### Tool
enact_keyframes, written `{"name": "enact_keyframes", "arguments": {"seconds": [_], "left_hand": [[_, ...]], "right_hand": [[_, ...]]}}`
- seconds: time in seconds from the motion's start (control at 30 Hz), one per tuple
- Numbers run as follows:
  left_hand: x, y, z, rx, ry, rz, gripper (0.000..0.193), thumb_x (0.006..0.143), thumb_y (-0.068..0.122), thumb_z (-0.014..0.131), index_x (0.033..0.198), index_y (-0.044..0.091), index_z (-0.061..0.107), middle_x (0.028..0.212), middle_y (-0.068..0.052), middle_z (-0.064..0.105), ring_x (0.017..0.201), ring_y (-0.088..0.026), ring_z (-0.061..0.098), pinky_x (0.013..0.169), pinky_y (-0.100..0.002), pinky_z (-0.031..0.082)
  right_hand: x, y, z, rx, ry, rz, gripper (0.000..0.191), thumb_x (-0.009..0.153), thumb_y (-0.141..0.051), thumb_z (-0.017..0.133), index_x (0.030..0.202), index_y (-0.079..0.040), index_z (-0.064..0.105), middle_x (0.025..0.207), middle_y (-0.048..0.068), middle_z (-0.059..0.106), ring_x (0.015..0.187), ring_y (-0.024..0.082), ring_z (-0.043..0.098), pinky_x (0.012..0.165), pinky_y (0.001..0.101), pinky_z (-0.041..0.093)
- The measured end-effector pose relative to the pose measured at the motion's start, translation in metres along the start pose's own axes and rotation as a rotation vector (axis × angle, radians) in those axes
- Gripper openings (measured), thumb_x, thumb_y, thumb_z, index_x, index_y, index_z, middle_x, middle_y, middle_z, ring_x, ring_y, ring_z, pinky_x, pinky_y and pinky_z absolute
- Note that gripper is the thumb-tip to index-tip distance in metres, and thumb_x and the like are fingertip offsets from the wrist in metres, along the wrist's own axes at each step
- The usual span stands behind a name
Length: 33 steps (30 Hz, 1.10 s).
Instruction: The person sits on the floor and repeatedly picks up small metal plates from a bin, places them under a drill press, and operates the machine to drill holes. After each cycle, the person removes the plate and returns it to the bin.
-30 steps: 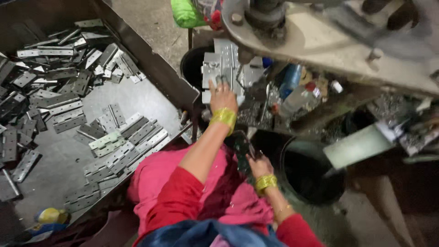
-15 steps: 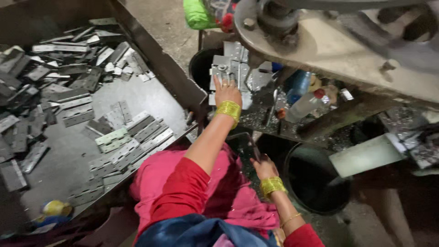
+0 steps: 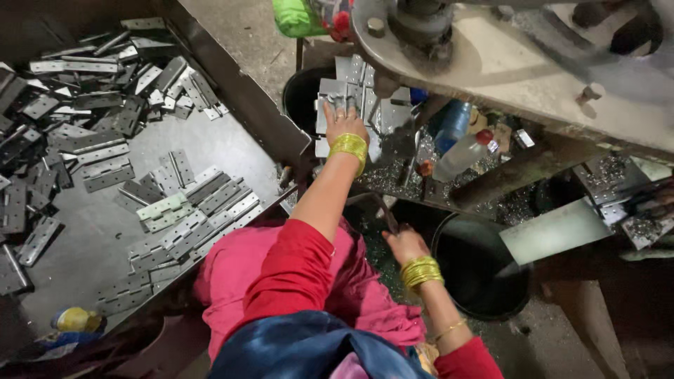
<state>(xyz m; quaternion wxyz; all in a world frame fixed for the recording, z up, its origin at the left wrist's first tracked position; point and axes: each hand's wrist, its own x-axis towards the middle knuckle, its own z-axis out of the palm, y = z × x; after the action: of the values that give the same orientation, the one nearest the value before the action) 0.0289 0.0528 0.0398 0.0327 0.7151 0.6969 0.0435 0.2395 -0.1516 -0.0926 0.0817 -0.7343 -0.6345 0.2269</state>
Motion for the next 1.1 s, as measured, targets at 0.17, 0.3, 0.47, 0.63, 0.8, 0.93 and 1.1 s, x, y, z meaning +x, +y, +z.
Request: {"name": "enact_keyframes", "arguments": {"seconds": [0.17,0.3,0.47,0.63,0.8,0.93,1.1], "left_hand": [[0.007,0.003,-0.004,0.027,0.031,0.017,0.047,0.099,0.024,0.046,0.141,0.012,0.062,0.163,-0.005,0.039,0.152,-0.030,0.031,0.123,-0.062,-0.007],[0.010,0.005,-0.008,0.064,-0.071,0.056,0.048,0.097,0.027,0.046,0.141,0.012,0.059,0.165,-0.006,0.032,0.154,-0.031,0.024,0.121,-0.062,-0.008],[0.001,-0.003,-0.011,0.076,0.052,0.071,0.049,0.096,0.024,0.045,0.142,0.010,0.056,0.163,-0.006,0.033,0.151,-0.031,0.025,0.120,-0.059,-0.008],[-0.071,-0.028,0.011,0.130,0.185,0.267,0.039,0.100,0.019,0.048,0.134,0.008,0.063,0.158,-0.008,0.047,0.153,-0.028,0.033,0.127,-0.060,0.008],[-0.115,-0.050,0.018,-0.180,0.436,0.615,0.028,0.091,0.010,0.056,0.117,0.005,0.065,0.137,-0.016,0.062,0.126,-0.029,0.060,0.109,-0.046,0.043],[-0.071,0.008,0.000,-0.284,0.715,0.499,0.034,0.091,0.010,0.057,0.123,0.006,0.068,0.117,-0.013,0.068,0.097,-0.028,0.066,0.090,-0.046,0.050],[-0.047,0.052,0.003,-0.458,0.460,0.014,0.032,0.089,0.016,0.057,0.115,0.007,0.073,0.129,-0.014,0.063,0.110,-0.030,0.060,0.092,-0.046,0.046]], "right_hand": [[0.006,0.007,0.011,0.009,-0.022,0.019,0.054,0.092,-0.053,0.062,0.118,-0.005,0.067,0.116,0.026,0.070,0.106,0.046,0.067,0.088,0.0527,0.054],[-0.014,-0.007,0.007,0.095,0.061,0.069,0.052,0.090,-0.051,0.062,0.117,-0.007,0.068,0.115,0.025,0.071,0.108,0.045,0.067,0.092,0.0526,0.053],[-0.030,-0.058,-0.057,0.037,0.135,-0.008,0.065,0.090,-0.053,0.062,0.131,-0.003,0.057,0.124,0.026,0.065,0.115,0.045,0.062,0.096,0.0522,0.050],[-0.040,-0.114,-0.127,0.123,0.624,-0.252,0.073,0.094,-0.046,0.067,0.140,0.007,0.047,0.136,0.036,0.052,0.120,0.053,0.051,0.100,0.0555,0.043],[-0.048,-0.137,-0.145,0.208,0.610,-0.183,0.058,0.094,-0.041,0.068,0.132,-0.001,0.054,0.131,0.028,0.058,0.123,0.047,0.053,0.105,0.0535,0.043],[-0.040,-0.131,-0.142,0.199,0.663,-0.243,0.055,0.093,-0.039,0.069,0.131,0.000,0.057,0.124,0.029,0.061,0.116,0.048,0.056,0.098,0.0540,0.044],[-0.033,-0.121,-0.139,0.294,0.522,-0.176,0.037,0.093,-0.036,0.068,0.116,-0.007,0.068,0.111,0.021,0.073,0.107,0.043,0.066,0.092,0.0514,0.050]]}}
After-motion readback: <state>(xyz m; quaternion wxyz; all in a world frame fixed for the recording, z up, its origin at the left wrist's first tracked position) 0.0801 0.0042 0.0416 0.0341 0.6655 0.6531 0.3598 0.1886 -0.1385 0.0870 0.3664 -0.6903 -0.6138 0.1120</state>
